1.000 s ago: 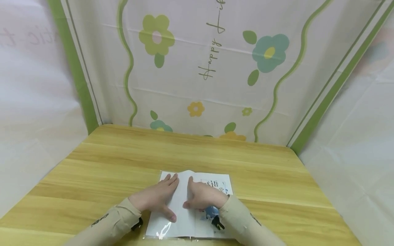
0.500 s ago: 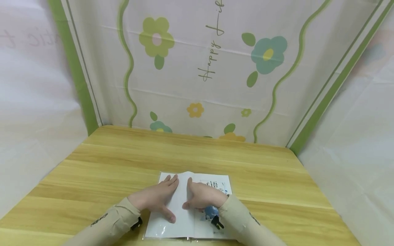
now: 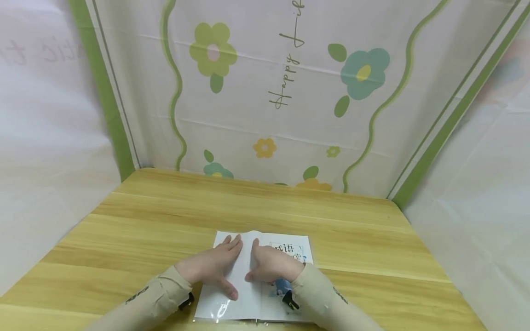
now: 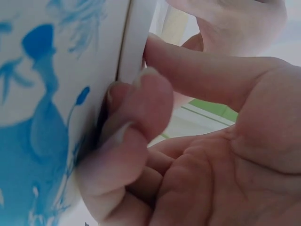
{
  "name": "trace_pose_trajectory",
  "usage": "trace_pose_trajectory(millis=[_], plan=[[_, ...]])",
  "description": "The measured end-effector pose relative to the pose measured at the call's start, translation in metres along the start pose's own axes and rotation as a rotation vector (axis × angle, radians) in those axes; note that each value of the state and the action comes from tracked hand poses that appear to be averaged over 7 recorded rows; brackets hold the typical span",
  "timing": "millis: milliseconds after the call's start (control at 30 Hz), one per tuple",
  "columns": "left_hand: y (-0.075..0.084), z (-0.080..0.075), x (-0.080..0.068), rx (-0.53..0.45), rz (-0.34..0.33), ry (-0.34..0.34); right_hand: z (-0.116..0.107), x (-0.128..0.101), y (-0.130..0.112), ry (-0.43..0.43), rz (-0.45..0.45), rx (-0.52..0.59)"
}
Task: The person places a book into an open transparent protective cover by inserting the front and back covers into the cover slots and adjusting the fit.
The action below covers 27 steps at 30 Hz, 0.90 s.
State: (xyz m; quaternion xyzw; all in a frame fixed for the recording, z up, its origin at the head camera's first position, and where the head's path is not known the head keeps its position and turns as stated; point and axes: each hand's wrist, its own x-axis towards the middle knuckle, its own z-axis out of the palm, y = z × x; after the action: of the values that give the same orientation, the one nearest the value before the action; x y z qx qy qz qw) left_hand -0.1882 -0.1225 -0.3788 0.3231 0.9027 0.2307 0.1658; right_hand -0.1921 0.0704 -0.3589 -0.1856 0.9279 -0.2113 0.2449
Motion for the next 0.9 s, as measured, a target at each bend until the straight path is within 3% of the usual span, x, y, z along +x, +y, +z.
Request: trace_pose_trajectory(millis=[267, 433, 700, 900], plan=[[0.002, -0.005, 0.001, -0.025, -0.030, -0.019, -0.015, -0.004, 0.012, 0.006, -0.054, -0.038], [0.002, -0.005, 0.004, -0.038, -0.036, -0.032, -0.027, -0.013, 0.036, 0.141, -0.105, -0.055], [0.004, -0.004, 0.004, -0.035, -0.064, -0.041, -0.040, -0.022, 0.087, 0.328, -0.045, 0.034], [0.003, -0.004, 0.002, -0.041, -0.067, -0.047, -0.048, -0.024, 0.110, 0.393, 0.015, -0.016]])
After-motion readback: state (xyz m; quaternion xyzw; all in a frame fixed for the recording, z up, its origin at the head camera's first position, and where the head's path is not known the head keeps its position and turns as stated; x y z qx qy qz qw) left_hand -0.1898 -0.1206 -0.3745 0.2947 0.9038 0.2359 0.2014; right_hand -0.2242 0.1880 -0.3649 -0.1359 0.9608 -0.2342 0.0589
